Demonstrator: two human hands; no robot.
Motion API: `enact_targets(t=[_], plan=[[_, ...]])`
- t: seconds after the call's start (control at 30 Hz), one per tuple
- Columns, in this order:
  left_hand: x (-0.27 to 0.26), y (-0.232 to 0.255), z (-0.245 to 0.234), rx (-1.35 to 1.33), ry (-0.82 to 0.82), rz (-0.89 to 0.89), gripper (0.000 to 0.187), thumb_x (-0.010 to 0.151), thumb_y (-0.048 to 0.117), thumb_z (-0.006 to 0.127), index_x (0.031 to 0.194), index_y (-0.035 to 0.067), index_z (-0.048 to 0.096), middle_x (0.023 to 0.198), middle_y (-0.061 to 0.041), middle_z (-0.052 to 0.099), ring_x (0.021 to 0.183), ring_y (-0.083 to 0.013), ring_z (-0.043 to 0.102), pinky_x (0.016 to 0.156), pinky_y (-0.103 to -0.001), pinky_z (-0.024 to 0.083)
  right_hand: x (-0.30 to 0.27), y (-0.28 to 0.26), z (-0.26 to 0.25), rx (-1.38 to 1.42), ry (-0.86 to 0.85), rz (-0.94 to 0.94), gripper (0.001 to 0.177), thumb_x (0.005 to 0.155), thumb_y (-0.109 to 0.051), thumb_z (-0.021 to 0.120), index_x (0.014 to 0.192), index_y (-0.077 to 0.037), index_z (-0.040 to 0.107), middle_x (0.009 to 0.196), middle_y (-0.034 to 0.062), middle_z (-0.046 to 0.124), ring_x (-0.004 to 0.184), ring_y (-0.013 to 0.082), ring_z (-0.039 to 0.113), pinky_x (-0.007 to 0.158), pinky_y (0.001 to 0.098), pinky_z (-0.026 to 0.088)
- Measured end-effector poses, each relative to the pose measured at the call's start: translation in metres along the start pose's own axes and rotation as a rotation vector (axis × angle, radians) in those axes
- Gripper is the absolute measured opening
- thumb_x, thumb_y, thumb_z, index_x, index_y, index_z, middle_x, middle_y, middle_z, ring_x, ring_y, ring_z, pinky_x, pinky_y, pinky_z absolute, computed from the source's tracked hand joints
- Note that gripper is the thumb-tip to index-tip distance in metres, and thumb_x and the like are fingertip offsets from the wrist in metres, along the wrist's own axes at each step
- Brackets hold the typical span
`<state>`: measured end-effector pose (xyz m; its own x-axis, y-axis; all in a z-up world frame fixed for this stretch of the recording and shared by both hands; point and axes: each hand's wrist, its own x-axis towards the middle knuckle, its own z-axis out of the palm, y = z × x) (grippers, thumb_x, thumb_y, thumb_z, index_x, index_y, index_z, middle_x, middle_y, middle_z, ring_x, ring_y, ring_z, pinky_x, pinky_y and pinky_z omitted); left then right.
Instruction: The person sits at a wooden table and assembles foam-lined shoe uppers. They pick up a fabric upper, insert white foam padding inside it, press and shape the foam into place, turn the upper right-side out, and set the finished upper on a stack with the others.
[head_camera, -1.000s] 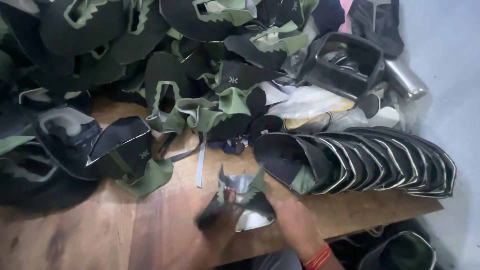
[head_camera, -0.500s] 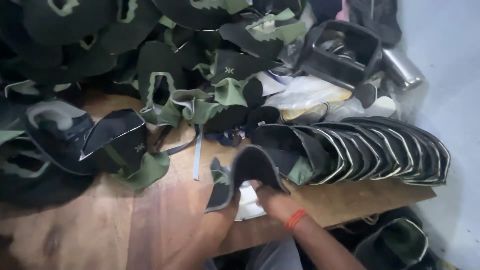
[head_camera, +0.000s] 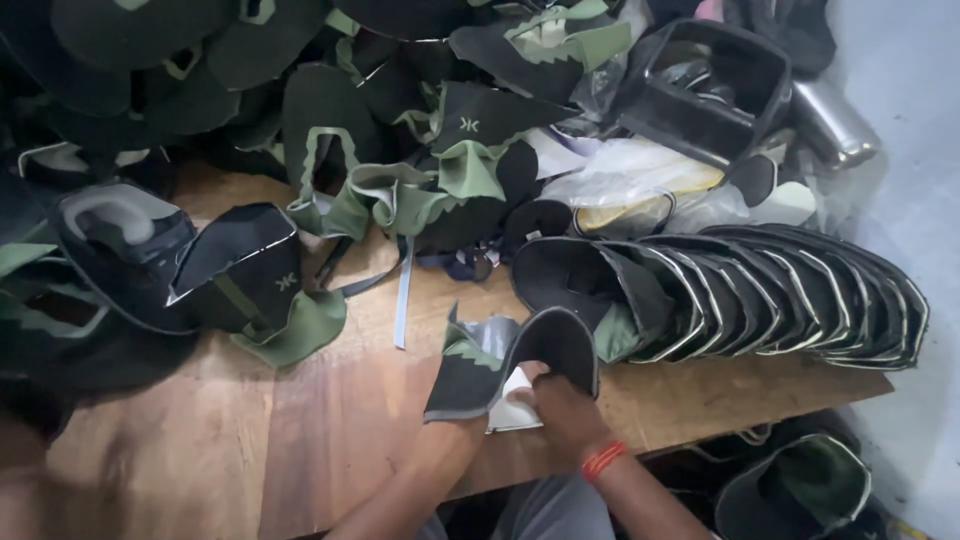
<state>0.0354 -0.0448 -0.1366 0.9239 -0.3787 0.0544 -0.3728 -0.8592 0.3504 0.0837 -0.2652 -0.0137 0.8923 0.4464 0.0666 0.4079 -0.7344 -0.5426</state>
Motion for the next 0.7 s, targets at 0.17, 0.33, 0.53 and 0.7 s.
enact_targets(t=[0.17, 0.33, 0.53, 0.7], plan=[[0.021, 0.028, -0.056, -0.061, 0.032, 0.032, 0.029, 0.096, 0.022, 0.054, 0.111, 0.004, 0.071, 0.108, -0.023, 0.067, 0.092, -0.0404, 0.068, 0.082, -0.052, 0.053, -0.004, -0.002, 0.004, -0.241, -0.004, -0.061, 0.041, 0.086, -0.027, 0.064, 0.123, -0.012, 0.062, 0.119, 0.0204, 0.065, 0.1, 0.0397, 0.064, 0.08, 0.05, 0.053], [0.022, 0.06, -0.074, -0.031, 0.204, 0.113, 0.031, 0.098, 0.028, 0.055, 0.109, 0.004, 0.073, 0.118, -0.021, 0.067, 0.098, -0.0395, 0.066, 0.084, -0.052, 0.052, 0.002, 0.002, 0.017, -0.277, 0.144, 0.095, 0.021, 0.101, -0.025, 0.055, 0.112, -0.007, 0.06, 0.108, 0.0135, 0.068, 0.097, 0.0362, 0.068, 0.081, 0.0486, 0.055], [0.027, 0.078, -0.098, 0.147, 0.187, 0.129, 0.036, 0.099, 0.024, 0.052, 0.121, -0.001, 0.066, 0.129, -0.025, 0.061, 0.111, -0.042, 0.059, 0.089, -0.052, 0.049, 0.022, -0.022, 0.05, -0.37, 0.02, -0.112, 0.029, 0.092, -0.016, 0.057, 0.117, -0.005, 0.069, 0.113, 0.0218, 0.07, 0.101, 0.0388, 0.068, 0.082, 0.0491, 0.055], [0.018, 0.09, -0.116, 0.178, 0.144, 0.02, 0.046, 0.097, 0.025, 0.053, 0.133, -0.001, 0.062, 0.129, -0.029, 0.059, 0.118, -0.046, 0.054, 0.094, -0.054, 0.045, 0.125, 0.093, 0.075, -0.381, -0.261, -0.099, 0.026, 0.093, -0.021, 0.057, 0.106, -0.011, 0.077, 0.107, 0.0186, 0.074, 0.098, 0.0366, 0.071, 0.083, 0.0469, 0.056]])
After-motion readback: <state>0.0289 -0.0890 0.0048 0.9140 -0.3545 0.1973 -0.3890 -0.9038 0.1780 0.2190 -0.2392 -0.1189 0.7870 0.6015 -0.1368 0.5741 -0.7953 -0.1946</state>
